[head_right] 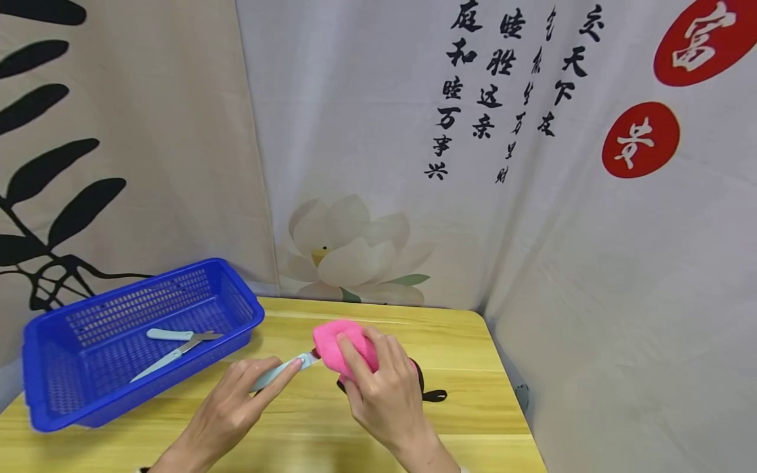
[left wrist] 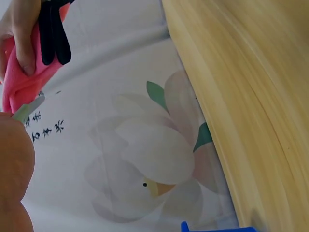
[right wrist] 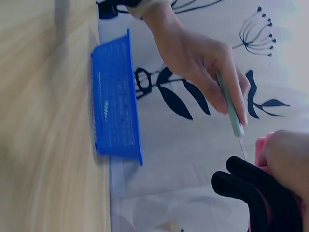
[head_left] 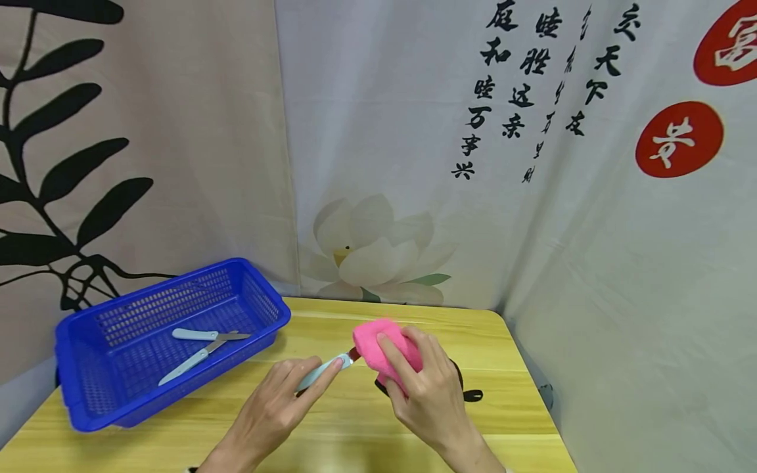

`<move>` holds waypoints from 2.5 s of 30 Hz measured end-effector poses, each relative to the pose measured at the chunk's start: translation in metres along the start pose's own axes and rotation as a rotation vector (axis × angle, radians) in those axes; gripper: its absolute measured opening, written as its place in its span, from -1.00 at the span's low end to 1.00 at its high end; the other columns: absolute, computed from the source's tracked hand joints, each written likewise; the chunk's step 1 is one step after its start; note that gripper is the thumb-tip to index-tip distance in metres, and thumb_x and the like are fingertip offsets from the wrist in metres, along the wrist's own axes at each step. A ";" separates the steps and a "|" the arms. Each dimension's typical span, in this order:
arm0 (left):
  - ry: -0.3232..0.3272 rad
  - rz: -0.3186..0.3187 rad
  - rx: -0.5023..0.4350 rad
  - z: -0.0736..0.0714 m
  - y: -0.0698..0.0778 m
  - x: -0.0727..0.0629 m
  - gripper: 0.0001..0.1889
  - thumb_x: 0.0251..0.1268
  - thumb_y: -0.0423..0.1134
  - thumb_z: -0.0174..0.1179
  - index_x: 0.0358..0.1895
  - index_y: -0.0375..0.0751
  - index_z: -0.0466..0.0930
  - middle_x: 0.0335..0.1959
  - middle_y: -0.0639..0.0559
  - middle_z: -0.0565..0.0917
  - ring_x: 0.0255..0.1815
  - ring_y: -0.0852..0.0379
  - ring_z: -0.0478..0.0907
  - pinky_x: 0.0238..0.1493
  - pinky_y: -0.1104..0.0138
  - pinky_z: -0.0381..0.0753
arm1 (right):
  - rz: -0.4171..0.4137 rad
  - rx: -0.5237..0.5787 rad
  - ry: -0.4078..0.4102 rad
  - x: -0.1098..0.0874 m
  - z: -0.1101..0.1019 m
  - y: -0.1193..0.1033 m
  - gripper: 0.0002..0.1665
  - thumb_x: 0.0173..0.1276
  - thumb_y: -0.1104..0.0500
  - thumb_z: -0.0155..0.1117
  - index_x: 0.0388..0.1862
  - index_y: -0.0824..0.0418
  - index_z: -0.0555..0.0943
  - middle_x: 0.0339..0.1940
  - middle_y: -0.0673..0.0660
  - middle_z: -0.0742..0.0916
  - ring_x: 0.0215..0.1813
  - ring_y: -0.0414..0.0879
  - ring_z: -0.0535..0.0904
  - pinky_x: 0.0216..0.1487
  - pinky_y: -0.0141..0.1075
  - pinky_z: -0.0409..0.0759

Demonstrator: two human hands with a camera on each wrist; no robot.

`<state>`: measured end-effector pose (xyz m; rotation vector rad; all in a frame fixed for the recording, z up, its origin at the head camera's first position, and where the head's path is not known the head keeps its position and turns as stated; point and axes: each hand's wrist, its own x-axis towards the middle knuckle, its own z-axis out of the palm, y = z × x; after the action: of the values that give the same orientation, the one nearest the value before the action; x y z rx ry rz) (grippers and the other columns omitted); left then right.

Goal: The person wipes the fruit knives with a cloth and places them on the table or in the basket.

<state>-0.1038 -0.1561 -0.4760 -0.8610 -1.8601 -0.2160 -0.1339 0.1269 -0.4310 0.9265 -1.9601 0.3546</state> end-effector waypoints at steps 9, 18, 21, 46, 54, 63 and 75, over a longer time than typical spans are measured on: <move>0.054 0.037 -0.001 0.002 0.000 0.002 -0.56 0.93 -0.37 -0.15 0.30 -0.24 0.80 0.00 -0.14 0.76 -0.12 0.02 0.57 -0.13 0.25 0.62 | -0.060 0.030 -0.012 0.000 0.007 -0.018 -0.25 0.17 0.21 0.53 0.43 0.07 0.75 0.22 0.28 0.73 -0.10 0.03 0.61 -0.25 -0.25 0.74; 0.071 0.048 0.008 0.002 0.000 0.003 -0.58 0.92 -0.37 -0.14 0.30 -0.23 0.80 0.01 -0.15 0.76 -0.14 0.01 0.55 -0.15 0.25 0.60 | -0.065 -0.033 0.013 0.001 0.006 -0.014 -0.44 0.41 0.11 0.39 0.39 0.05 0.77 0.21 0.28 0.74 -0.11 0.04 0.61 -0.26 -0.23 0.72; 0.063 0.044 0.008 0.002 0.001 0.003 -0.58 0.93 -0.36 -0.14 0.31 -0.22 0.79 0.02 -0.15 0.76 -0.14 0.01 0.56 -0.15 0.24 0.62 | -0.052 -0.064 0.006 0.001 0.006 -0.010 -0.48 0.47 0.12 0.31 0.38 0.05 0.77 0.20 0.28 0.74 -0.14 0.04 0.58 -0.25 -0.21 0.70; 0.069 0.031 0.007 0.001 0.002 -0.002 -0.58 0.93 -0.31 -0.11 0.29 -0.20 0.81 -0.01 -0.14 0.76 -0.17 0.04 0.53 -0.20 0.29 0.58 | 0.129 -0.173 -0.031 -0.006 0.003 0.033 -0.25 0.11 0.23 0.74 0.35 0.10 0.77 0.21 0.37 0.73 -0.09 0.19 0.65 -0.21 -0.02 0.77; 0.031 0.005 0.016 -0.002 0.001 -0.003 -0.55 0.94 -0.34 -0.17 0.33 -0.20 0.79 0.02 -0.13 0.75 -0.14 0.03 0.55 -0.15 0.24 0.61 | 0.053 -0.058 0.013 0.001 0.000 0.009 -0.25 0.15 0.20 0.65 0.40 0.09 0.75 0.21 0.36 0.72 -0.09 0.13 0.64 -0.20 -0.05 0.78; 0.081 0.052 0.014 0.000 0.001 0.006 -0.58 0.91 -0.38 -0.12 0.19 -0.25 0.84 -0.02 -0.16 0.77 -0.15 0.00 0.58 -0.20 0.25 0.55 | -0.082 0.026 -0.001 0.003 0.005 -0.024 -0.32 0.30 0.11 0.49 0.44 0.06 0.75 0.27 0.30 0.74 -0.03 0.05 0.65 -0.20 -0.23 0.76; 0.074 0.044 0.036 -0.001 0.001 0.002 -0.59 0.92 -0.37 -0.12 0.26 -0.24 0.81 -0.02 -0.16 0.76 -0.15 0.01 0.58 -0.15 0.24 0.63 | -0.052 -0.034 0.004 0.000 0.014 -0.007 -0.43 0.41 0.15 0.39 0.41 0.06 0.76 0.21 0.31 0.74 -0.11 0.06 0.62 -0.19 -0.15 0.76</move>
<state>-0.1028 -0.1547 -0.4741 -0.8574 -1.7694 -0.1846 -0.1373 0.1145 -0.4394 0.9524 -1.9289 0.2918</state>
